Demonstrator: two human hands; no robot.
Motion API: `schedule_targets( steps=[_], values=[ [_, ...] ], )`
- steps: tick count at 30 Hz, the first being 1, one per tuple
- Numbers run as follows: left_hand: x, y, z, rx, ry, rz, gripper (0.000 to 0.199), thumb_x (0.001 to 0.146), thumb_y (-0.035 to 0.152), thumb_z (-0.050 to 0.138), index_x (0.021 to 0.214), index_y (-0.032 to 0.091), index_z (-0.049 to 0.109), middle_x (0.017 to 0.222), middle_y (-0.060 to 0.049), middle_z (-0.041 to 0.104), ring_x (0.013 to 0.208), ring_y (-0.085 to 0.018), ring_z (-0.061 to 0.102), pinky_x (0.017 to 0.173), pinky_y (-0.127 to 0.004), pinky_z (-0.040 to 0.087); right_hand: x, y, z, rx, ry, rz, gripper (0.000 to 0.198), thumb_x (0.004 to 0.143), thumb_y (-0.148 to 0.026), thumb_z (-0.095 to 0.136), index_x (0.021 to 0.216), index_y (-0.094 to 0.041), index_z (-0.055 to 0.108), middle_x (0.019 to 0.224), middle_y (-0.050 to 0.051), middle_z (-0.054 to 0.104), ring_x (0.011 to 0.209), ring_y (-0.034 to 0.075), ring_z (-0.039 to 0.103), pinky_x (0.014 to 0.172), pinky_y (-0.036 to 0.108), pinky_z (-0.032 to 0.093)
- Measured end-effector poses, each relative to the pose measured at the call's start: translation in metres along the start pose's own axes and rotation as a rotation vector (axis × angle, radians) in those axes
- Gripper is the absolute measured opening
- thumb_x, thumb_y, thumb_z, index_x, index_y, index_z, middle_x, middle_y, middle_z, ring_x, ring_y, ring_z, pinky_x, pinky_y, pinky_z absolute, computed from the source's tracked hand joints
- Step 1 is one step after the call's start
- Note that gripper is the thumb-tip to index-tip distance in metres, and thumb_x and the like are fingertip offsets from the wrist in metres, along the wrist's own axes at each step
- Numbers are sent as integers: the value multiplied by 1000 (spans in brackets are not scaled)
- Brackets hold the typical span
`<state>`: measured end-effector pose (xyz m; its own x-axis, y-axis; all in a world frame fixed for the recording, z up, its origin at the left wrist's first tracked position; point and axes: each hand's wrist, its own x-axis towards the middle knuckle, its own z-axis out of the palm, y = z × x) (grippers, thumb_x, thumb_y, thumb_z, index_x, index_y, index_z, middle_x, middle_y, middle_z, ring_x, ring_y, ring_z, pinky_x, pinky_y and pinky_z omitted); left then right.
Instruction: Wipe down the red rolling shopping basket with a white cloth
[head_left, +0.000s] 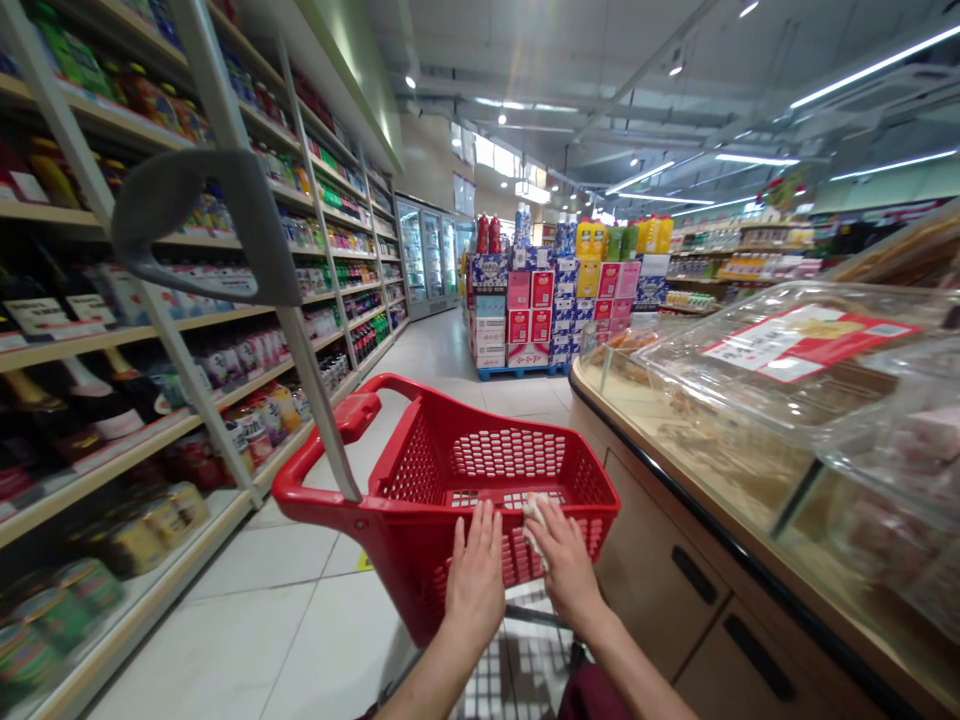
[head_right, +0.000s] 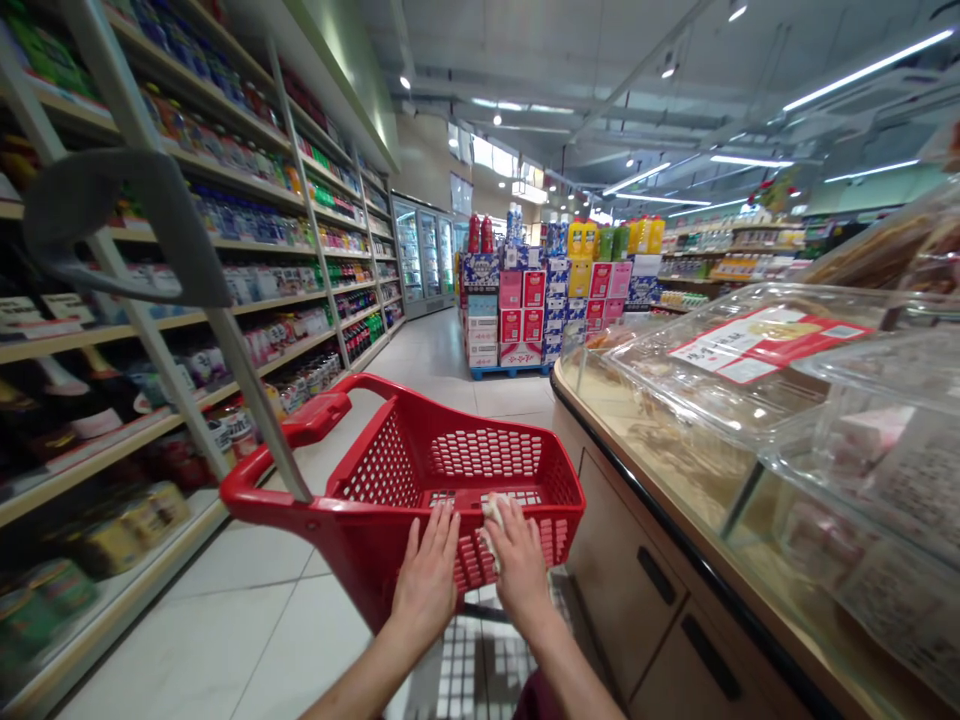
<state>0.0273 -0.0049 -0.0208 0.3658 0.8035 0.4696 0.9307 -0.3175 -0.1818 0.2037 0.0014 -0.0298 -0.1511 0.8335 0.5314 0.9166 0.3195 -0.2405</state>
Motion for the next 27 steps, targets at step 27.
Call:
schedule_targets(
  steps=[27],
  values=[
    [-14, -60, -42, -58, 136, -42, 52, 73, 19, 38, 125, 13, 39, 131, -6, 42, 124, -17, 30, 107, -41, 6, 24, -36, 4, -2, -4, 63, 61, 64, 2, 33, 116, -25, 51, 131, 5, 42, 122, 22, 34, 94, 50, 28]
  ],
)
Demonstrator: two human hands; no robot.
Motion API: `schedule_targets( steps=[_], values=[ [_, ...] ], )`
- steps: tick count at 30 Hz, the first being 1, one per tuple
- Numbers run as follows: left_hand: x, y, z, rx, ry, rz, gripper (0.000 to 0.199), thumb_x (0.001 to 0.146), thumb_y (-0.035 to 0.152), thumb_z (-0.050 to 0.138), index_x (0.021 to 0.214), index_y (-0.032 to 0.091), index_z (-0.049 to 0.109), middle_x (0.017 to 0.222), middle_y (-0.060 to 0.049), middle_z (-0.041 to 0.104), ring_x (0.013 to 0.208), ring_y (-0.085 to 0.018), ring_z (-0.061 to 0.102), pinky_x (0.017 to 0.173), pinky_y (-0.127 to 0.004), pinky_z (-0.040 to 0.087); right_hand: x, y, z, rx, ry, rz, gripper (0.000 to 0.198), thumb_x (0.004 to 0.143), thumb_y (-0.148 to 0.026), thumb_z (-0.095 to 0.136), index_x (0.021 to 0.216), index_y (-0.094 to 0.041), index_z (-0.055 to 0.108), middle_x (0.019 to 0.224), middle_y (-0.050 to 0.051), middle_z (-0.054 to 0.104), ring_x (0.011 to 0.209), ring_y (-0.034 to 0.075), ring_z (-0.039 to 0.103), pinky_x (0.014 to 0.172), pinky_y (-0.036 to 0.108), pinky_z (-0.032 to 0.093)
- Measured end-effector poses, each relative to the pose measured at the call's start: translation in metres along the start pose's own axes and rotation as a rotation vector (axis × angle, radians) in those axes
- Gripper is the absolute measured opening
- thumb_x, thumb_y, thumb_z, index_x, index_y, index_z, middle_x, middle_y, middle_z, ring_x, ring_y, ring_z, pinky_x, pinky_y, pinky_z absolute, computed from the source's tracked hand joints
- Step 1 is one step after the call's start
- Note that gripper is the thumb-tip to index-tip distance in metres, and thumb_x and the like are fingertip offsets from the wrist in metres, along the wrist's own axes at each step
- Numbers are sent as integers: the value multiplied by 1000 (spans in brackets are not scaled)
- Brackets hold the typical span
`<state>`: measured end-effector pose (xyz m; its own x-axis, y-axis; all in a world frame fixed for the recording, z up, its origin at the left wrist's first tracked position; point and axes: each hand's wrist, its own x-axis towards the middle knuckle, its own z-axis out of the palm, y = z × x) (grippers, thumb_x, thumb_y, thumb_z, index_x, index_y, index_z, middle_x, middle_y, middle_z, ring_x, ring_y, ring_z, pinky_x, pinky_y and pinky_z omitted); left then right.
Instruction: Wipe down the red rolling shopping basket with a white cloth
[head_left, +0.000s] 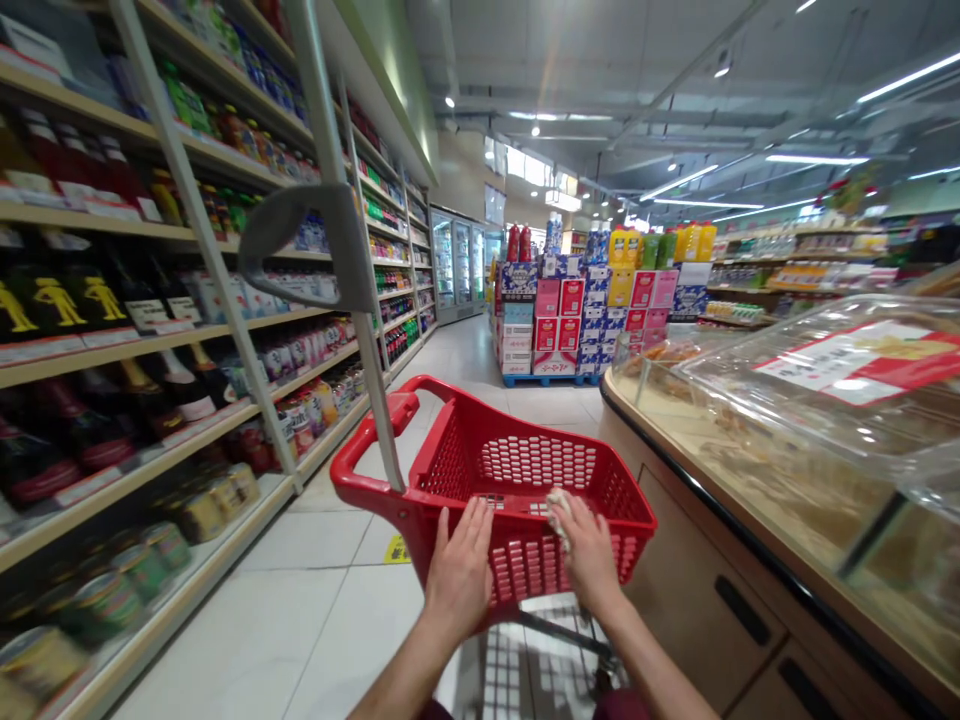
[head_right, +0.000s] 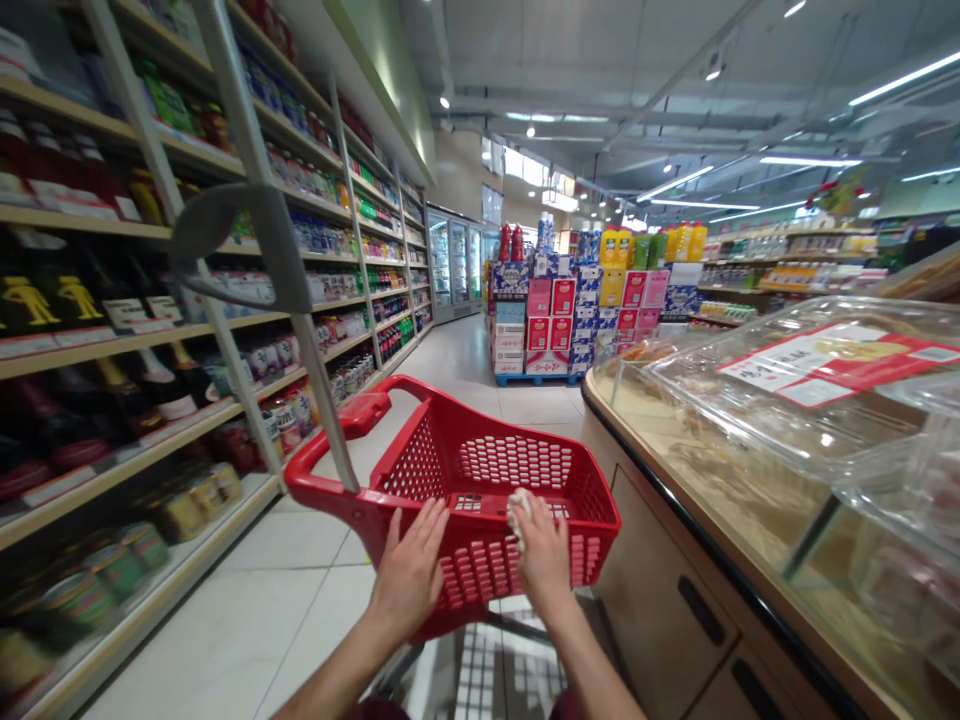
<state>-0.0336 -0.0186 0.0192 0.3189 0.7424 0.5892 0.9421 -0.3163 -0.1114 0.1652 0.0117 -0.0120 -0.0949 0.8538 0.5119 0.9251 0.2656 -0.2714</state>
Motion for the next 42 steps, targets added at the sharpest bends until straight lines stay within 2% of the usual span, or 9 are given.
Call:
schedule_targets(
  steps=[5, 7, 12, 15, 23, 29, 31, 37, 42],
  values=[
    [-5, -68, -34, 120, 289, -394, 55, 74, 15, 36, 127, 4, 31, 128, -17, 43, 124, -22, 30, 104, -48, 12, 6, 26, -3, -55, 6, 142, 57, 62, 2, 32, 111, -18, 55, 130, 9, 42, 120, 28, 35, 92, 55, 27],
    [-4, -85, -39, 149, 244, -432, 55, 71, 12, 36, 126, 5, 34, 129, -16, 42, 125, -25, 29, 103, -52, 11, 9, -6, 5, 14, 33, 71, 58, 62, 3, 31, 111, -18, 55, 129, 8, 43, 121, 26, 35, 93, 52, 28],
    [-5, -88, -38, 171, 111, -384, 54, 67, 7, 34, 120, 10, 44, 130, -10, 43, 125, -25, 29, 103, -54, 10, 30, -142, 24, 261, 156, -193, 53, 73, 1, 31, 119, -20, 47, 132, 9, 40, 124, 22, 30, 94, 48, 30],
    [-9, -86, -38, 191, 98, -349, 58, 67, 6, 33, 124, 14, 41, 131, -8, 41, 125, -24, 29, 102, -55, 11, 35, -180, 24, 307, 181, -325, 40, 82, -12, 36, 119, -22, 47, 134, 8, 37, 125, 22, 28, 95, 48, 29],
    [-10, -90, -38, 193, 69, -324, 60, 68, 1, 31, 126, 17, 38, 133, -5, 38, 127, -22, 26, 103, -54, 12, 23, -105, 11, 238, 213, -318, 39, 82, -9, 34, 113, -24, 53, 127, 8, 46, 121, 21, 36, 96, 46, 29],
    [-11, -87, -39, 205, 39, -283, 62, 67, 0, 31, 126, 19, 38, 134, -4, 37, 126, -21, 26, 103, -54, 12, 126, -199, -81, 300, 557, -538, 36, 87, -21, 35, 121, -24, 46, 136, 2, 35, 130, 19, 15, 105, 44, 16],
    [-12, -87, -41, 206, 35, -277, 63, 66, -1, 30, 126, 20, 38, 134, -3, 37, 126, -21, 27, 103, -53, 13, 149, -215, -94, 239, 564, -630, 36, 89, -21, 33, 123, -23, 43, 136, 0, 34, 131, 18, 11, 106, 44, 11],
    [-11, -87, -43, 186, 33, -268, 62, 66, 2, 33, 125, 20, 39, 132, -4, 41, 126, -20, 28, 103, -50, 18, 101, -155, -30, 25, 217, -1006, 37, 89, -19, 35, 124, -25, 40, 130, -3, 43, 129, 12, 19, 108, 37, 10],
    [-11, -87, -44, 169, 35, -260, 64, 65, 1, 33, 126, 18, 37, 133, -5, 38, 126, -21, 26, 102, -50, 18, 111, -151, -42, 54, 312, -904, 36, 87, -17, 39, 122, -24, 44, 134, -1, 38, 130, 17, 12, 107, 42, 10]
  ],
)
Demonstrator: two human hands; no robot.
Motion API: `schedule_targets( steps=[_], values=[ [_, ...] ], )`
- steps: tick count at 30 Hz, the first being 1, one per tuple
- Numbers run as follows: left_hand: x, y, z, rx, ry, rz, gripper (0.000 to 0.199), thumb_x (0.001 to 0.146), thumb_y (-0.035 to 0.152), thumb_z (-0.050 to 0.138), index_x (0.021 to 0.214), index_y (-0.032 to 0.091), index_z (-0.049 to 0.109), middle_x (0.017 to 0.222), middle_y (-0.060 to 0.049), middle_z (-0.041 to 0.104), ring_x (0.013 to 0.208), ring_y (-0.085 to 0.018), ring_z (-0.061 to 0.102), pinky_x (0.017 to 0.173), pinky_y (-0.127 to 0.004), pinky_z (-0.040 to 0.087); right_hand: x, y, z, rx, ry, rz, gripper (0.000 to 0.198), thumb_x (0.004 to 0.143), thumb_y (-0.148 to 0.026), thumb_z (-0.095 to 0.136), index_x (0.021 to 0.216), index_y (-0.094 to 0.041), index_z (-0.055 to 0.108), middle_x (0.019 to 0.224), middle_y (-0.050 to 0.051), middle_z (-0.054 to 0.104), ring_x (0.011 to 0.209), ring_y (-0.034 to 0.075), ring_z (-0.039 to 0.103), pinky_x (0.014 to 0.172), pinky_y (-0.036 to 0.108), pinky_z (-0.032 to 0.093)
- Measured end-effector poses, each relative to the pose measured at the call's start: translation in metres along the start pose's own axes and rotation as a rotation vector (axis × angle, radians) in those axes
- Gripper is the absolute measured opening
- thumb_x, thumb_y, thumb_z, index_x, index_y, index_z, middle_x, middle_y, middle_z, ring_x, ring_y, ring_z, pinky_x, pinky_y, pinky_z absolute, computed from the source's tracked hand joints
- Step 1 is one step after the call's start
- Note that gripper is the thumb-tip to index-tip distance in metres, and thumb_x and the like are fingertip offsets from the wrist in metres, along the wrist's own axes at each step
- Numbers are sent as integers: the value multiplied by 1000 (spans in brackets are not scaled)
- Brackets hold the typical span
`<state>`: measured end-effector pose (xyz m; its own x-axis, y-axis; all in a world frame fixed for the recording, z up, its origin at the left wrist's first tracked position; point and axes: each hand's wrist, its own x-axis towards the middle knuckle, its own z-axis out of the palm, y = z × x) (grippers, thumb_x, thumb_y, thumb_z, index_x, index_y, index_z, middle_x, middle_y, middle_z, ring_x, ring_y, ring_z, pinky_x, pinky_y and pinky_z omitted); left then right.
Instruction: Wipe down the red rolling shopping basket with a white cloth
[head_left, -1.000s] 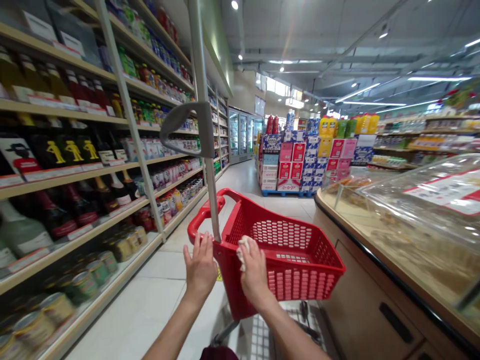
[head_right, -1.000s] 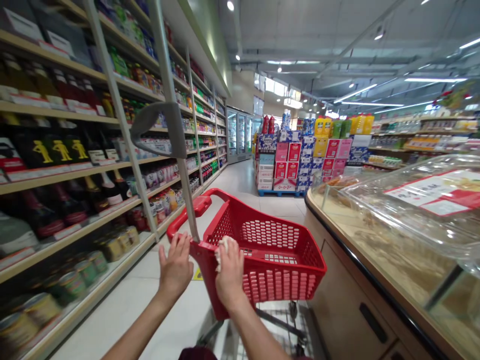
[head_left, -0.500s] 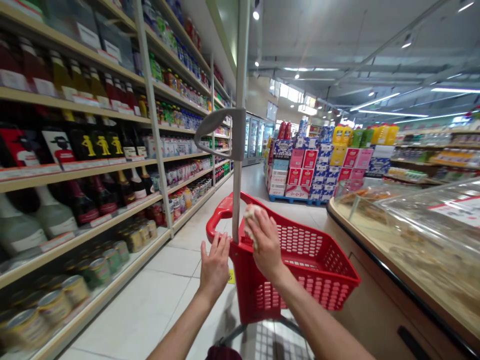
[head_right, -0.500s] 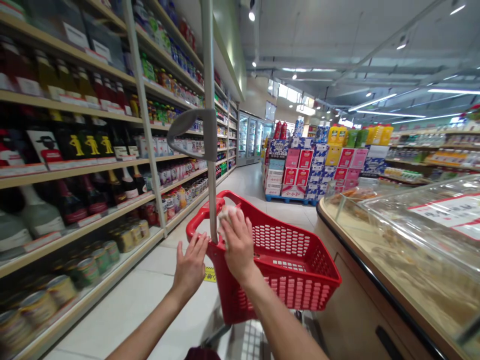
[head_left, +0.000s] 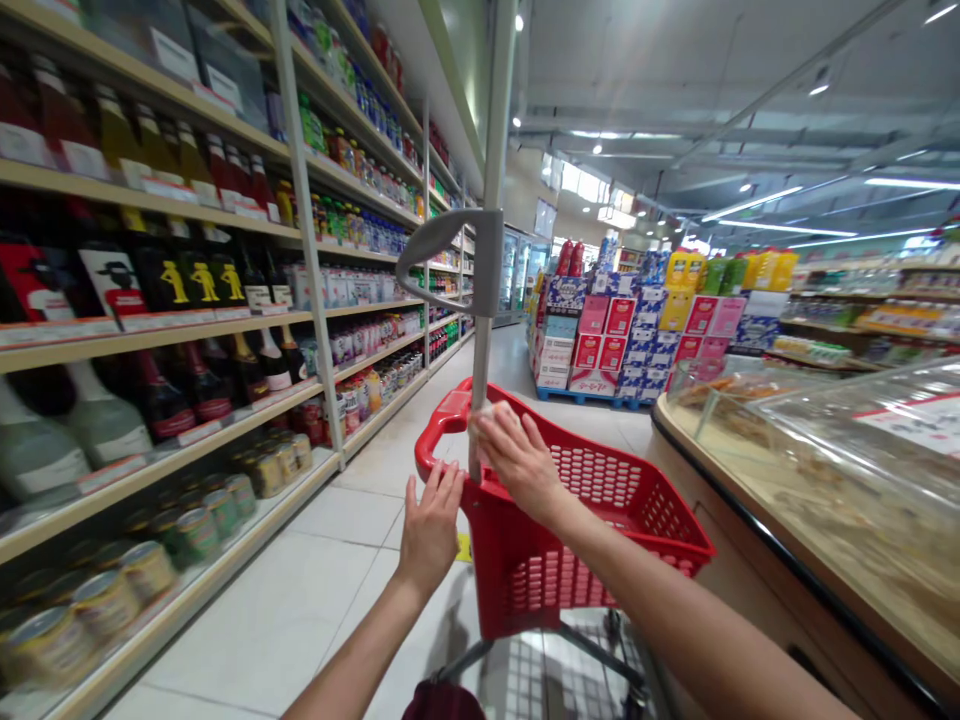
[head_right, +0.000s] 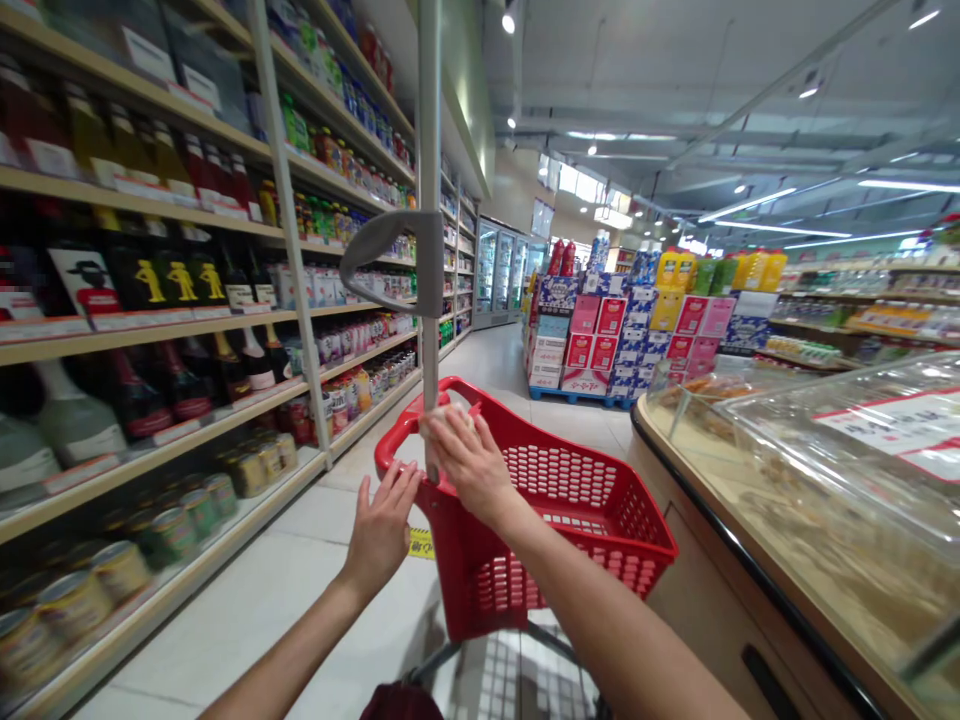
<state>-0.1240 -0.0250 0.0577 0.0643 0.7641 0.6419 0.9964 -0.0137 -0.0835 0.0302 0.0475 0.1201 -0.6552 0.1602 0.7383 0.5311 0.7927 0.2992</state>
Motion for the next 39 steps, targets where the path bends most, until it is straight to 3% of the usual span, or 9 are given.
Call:
schedule_targets(
  steps=[2, 4, 6, 9, 12, 19, 25, 32, 39],
  values=[
    [0, -1, -1, -3, -4, -2, 63, 66, 1, 33, 126, 18, 37, 134, -5, 37, 127, -21, 26, 102, -50, 18, 22, 3, -6, -19, 84, 86, 35, 87, -18, 38, 121, -22, 46, 135, 1, 35, 130, 18, 10, 107, 44, 11],
    [-1, -1, -1, -4, -13, 3, 63, 66, 0, 32, 126, 19, 37, 134, -3, 37, 127, -20, 26, 103, -50, 18, 20, -5, -1, -10, 90, 107, 35, 87, -17, 38, 121, -22, 46, 134, 2, 36, 130, 18, 11, 107, 43, 14],
    [-1, -2, -1, -2, -21, 6, 64, 65, 0, 32, 126, 19, 37, 134, -2, 37, 127, -20, 26, 102, -49, 19, -13, -26, 16, 19, 29, 91, 36, 87, -15, 38, 121, -21, 46, 132, 1, 40, 129, 18, 15, 106, 41, 19],
    [-1, -4, -2, 5, -24, 3, 64, 65, 0, 33, 126, 19, 38, 134, -3, 37, 127, -19, 26, 102, -48, 20, -92, -64, 49, 48, -36, 94, 36, 85, -12, 40, 119, -20, 48, 124, 0, 50, 126, 19, 25, 103, 40, 28],
    [-1, -4, -3, 13, -25, 4, 64, 65, 0, 33, 126, 19, 38, 134, -3, 37, 127, -20, 26, 102, -49, 19, -140, -85, 59, 114, -104, 64, 33, 85, -14, 41, 117, -19, 50, 115, 1, 58, 121, 17, 36, 97, 34, 39],
    [-4, 1, 0, 8, -13, -16, 62, 67, 0, 31, 126, 17, 37, 135, -4, 35, 128, -20, 23, 103, -49, 17, -84, -70, 34, 142, 111, 252, 35, 84, -12, 41, 118, -16, 49, 124, 7, 50, 127, 22, 23, 101, 45, 33],
    [-4, 1, -1, 7, -18, 6, 64, 65, 2, 33, 128, 16, 35, 136, -4, 34, 128, -21, 23, 104, -50, 10, -150, -87, 61, 167, -31, 130, 27, 84, -18, 46, 109, -17, 56, 115, 4, 57, 124, 19, 31, 95, 33, 42],
    [0, 15, -2, -26, 10, -79, 58, 68, 9, 36, 126, 9, 36, 135, -10, 34, 128, -24, 23, 104, -52, 7, -122, -47, 40, 97, 144, 303, 40, 85, -9, 40, 124, -15, 41, 128, 9, 44, 128, 24, 20, 100, 48, 34],
    [-1, 13, -1, -58, 45, -56, 60, 67, 10, 37, 127, 9, 34, 135, -11, 35, 127, -23, 25, 104, -51, 4, -180, -54, 50, 121, -6, 234, 32, 85, -14, 43, 115, -17, 51, 120, 6, 53, 125, 20, 29, 94, 38, 43]
  ],
)
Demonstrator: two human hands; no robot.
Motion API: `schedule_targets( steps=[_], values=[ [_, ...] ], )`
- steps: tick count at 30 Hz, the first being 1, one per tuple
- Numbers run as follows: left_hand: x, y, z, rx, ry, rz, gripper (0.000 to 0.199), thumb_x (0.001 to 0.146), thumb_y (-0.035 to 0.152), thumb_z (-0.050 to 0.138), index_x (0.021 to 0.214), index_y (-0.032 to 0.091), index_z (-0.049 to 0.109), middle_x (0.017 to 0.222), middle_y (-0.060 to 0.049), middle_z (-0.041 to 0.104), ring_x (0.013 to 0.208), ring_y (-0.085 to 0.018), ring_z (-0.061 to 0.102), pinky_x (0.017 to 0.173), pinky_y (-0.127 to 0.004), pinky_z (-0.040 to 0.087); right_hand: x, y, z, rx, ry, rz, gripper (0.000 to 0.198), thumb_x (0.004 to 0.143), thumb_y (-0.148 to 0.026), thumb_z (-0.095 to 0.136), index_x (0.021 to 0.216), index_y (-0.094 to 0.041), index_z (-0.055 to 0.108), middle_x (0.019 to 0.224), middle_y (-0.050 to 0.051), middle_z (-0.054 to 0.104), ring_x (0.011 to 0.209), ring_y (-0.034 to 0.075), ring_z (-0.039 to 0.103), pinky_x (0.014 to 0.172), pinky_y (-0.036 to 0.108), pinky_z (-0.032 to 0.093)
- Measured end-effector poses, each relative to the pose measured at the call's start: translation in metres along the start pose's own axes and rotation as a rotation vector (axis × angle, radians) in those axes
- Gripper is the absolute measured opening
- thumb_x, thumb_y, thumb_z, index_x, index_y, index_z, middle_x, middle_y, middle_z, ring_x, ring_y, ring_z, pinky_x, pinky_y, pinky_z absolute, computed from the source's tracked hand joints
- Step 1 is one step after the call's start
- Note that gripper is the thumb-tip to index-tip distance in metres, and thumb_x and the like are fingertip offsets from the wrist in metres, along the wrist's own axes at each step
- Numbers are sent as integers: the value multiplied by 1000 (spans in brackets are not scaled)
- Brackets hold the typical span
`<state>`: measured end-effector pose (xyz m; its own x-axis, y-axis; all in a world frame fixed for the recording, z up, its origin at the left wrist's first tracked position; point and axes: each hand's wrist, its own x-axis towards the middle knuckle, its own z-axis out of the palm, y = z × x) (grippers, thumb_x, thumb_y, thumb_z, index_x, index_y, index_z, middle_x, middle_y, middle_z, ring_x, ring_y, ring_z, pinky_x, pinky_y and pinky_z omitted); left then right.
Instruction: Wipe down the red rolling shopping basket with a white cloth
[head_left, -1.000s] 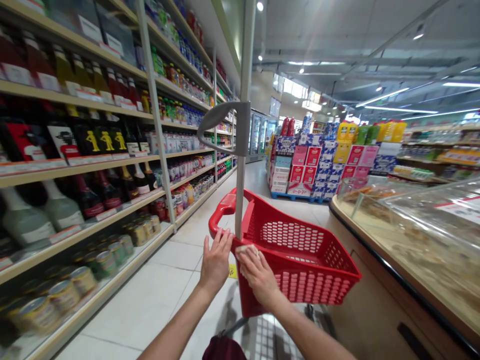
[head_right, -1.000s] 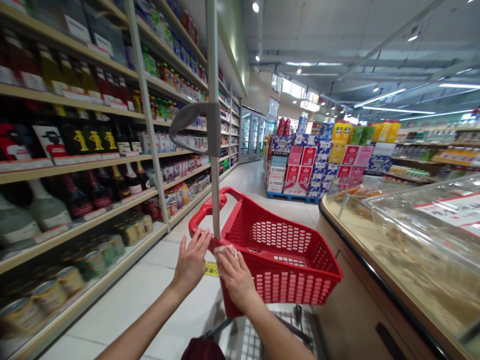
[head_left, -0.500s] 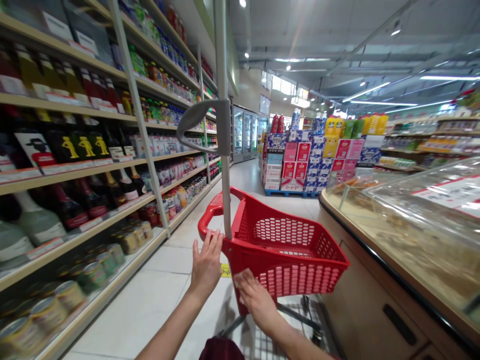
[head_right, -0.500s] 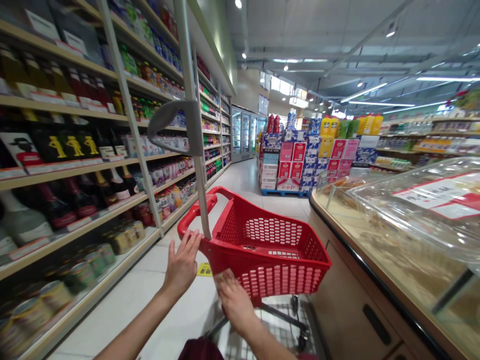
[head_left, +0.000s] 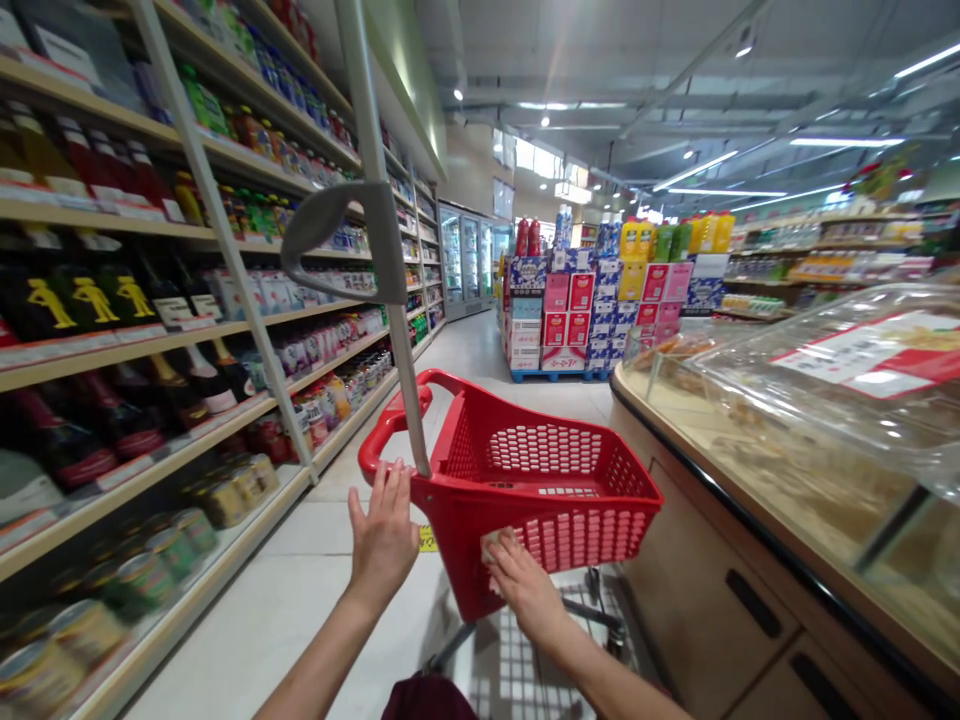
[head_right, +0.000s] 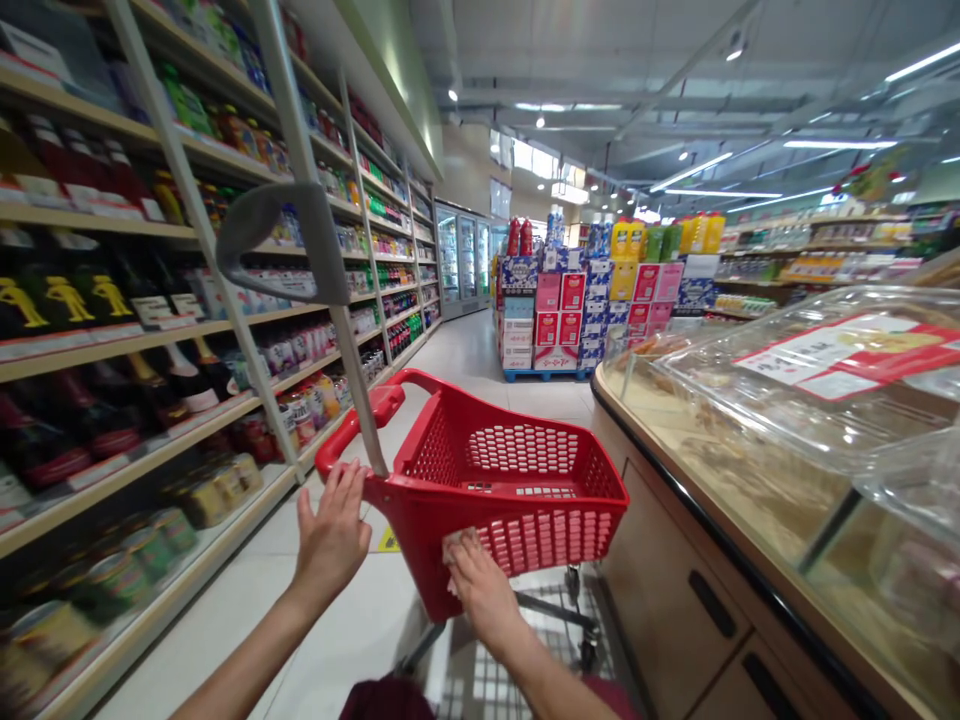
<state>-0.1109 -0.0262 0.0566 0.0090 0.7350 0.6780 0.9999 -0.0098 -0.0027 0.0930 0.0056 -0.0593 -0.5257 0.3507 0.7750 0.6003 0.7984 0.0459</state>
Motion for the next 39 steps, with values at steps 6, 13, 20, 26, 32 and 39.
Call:
schedule_targets(
  steps=[6, 13, 20, 26, 32, 39],
  values=[
    [-6, 42, 18, -66, 9, 186, 59, 67, 11, 37, 126, 9, 36, 135, -10, 35, 127, -20, 24, 106, -44, 5, 26, 13, -18, -64, 164, 126, 38, 84, -10, 42, 122, -15, 45, 126, 9, 47, 127, 23, 23, 99, 45, 36],
    [0, 75, 41, -2, -175, 244, 56, 67, 16, 38, 123, 7, 42, 132, -11, 39, 125, -23, 28, 105, -46, 8, -34, 29, -14, -93, 35, 74, 35, 85, -15, 42, 119, -18, 48, 123, 5, 50, 126, 19, 25, 93, 38, 44],
    [7, 84, 38, 10, -190, 199, 54, 67, 16, 39, 119, 6, 45, 129, -15, 42, 124, -25, 30, 105, -47, 8, -42, 62, -23, -147, 96, 196, 42, 85, -13, 40, 127, -19, 38, 127, 6, 46, 126, 19, 24, 99, 41, 37],
    [8, 88, 41, -3, -204, 205, 55, 67, 14, 38, 121, 7, 43, 130, -12, 41, 124, -23, 30, 105, -48, 6, -57, 63, -37, -128, 43, 226, 42, 85, -14, 42, 126, -21, 39, 128, 5, 45, 126, 21, 25, 96, 42, 40],
    [2, 116, 60, 17, -243, 320, 56, 70, 15, 36, 125, 10, 39, 135, -10, 35, 127, -21, 24, 105, -46, 11, -48, 82, -42, -174, 119, 255, 43, 86, -11, 37, 128, -21, 35, 130, 5, 42, 126, 19, 25, 99, 41, 36],
    [-2, 118, 62, 3, -283, 331, 54, 72, 16, 35, 126, 11, 38, 136, -9, 33, 128, -21, 23, 105, -47, 8, -82, 85, -50, -142, 29, 281, 44, 85, -12, 40, 128, -23, 36, 131, 5, 40, 127, 20, 22, 99, 44, 36]
  ],
)
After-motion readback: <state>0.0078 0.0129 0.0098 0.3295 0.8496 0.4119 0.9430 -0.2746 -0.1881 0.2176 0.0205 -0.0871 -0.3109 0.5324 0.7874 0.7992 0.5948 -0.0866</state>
